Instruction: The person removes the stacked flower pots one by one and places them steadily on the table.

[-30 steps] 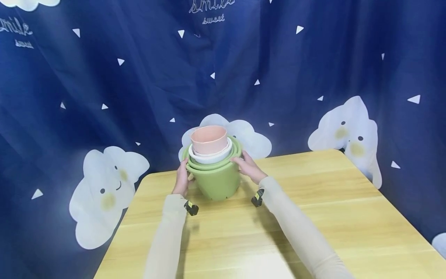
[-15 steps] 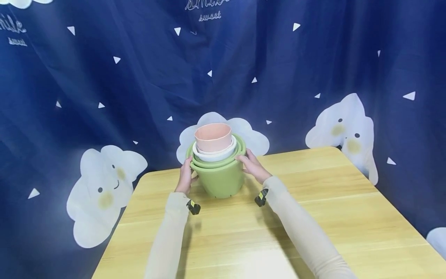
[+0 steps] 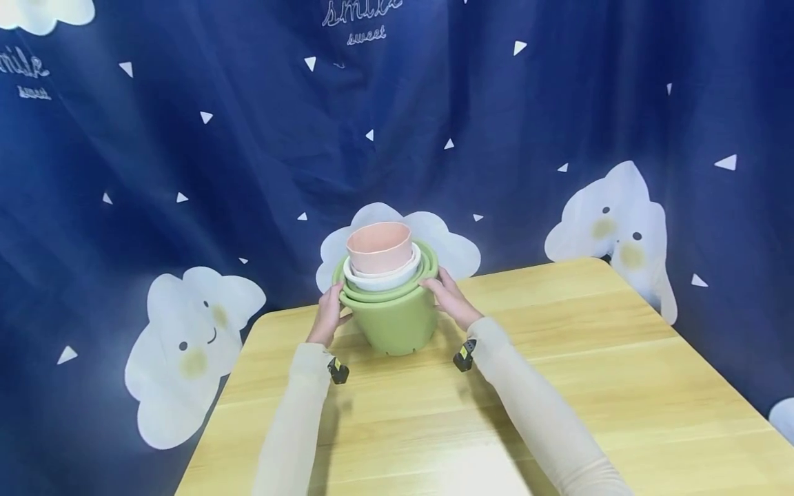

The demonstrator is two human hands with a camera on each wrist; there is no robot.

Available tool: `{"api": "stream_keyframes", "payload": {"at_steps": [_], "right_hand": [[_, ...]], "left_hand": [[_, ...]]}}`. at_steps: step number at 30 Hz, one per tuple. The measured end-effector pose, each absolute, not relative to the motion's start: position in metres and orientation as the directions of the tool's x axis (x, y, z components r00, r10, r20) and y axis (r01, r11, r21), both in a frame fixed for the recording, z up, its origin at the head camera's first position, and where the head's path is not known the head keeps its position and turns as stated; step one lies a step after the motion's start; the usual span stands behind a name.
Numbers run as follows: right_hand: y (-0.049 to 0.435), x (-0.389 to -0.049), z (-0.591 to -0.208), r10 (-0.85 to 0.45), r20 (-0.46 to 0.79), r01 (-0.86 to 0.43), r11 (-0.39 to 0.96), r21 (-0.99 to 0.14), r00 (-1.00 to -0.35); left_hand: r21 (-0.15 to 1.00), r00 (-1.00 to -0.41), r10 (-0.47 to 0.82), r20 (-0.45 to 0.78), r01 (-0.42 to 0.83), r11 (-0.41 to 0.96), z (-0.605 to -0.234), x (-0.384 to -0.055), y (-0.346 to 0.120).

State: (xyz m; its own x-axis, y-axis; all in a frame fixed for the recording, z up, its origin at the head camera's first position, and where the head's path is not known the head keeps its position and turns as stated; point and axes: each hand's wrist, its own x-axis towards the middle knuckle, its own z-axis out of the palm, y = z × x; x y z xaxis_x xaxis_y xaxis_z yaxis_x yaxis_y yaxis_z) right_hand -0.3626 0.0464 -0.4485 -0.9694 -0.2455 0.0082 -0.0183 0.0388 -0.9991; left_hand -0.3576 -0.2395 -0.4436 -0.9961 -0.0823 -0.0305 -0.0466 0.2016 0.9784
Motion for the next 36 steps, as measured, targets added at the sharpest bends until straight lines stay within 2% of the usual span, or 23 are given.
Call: {"api": "stream_keyframes", "payload": {"at_steps": [3, 7, 13, 16, 21, 26, 36], "right_hand": [[0.046, -0.362, -0.449, -0.239, 0.009, -0.020, 0.044, -0.999, -0.971], [0.044, -0.362, -0.451, -0.233, 0.009, -0.020, 0.046, -0.999, -0.972], [0.039, -0.361, -0.454, -0.230, 0.028, -0.037, 0.036, -0.999, -0.973], [0.039, -0.361, -0.455, -0.232, 0.030, -0.038, 0.031, -0.999, -0.972], [0.040, -0.361, -0.455, -0.215, 0.030, -0.039, 0.038, -0.999, -0.976], [0.037, -0.359, -0.453, -0.214, 0.035, -0.045, 0.043, -0.998, -0.976], [0.038, -0.359, -0.455, -0.221, 0.040, -0.048, 0.031, -0.998, -0.974]], "left_hand": [[0.928, -0.995, -0.103, 0.012, -0.027, 0.372, -0.437, -0.358, -0.244], [0.782, -0.986, -0.128, 0.105, 0.002, 0.623, -0.427, -0.358, -0.251], [0.590, -0.986, -0.103, 0.132, -0.005, 0.807, -0.410, -0.363, -0.263], [0.456, -0.986, -0.085, 0.144, -0.011, 0.890, -0.401, -0.366, -0.266], [0.253, -0.983, -0.003, 0.185, 0.045, 0.966, -0.388, -0.370, -0.268], [0.143, -0.978, 0.031, 0.207, 0.062, 0.988, -0.378, -0.373, -0.273], [0.094, -0.989, 0.021, 0.148, 0.036, 0.995, -0.383, -0.381, -0.276]]}}
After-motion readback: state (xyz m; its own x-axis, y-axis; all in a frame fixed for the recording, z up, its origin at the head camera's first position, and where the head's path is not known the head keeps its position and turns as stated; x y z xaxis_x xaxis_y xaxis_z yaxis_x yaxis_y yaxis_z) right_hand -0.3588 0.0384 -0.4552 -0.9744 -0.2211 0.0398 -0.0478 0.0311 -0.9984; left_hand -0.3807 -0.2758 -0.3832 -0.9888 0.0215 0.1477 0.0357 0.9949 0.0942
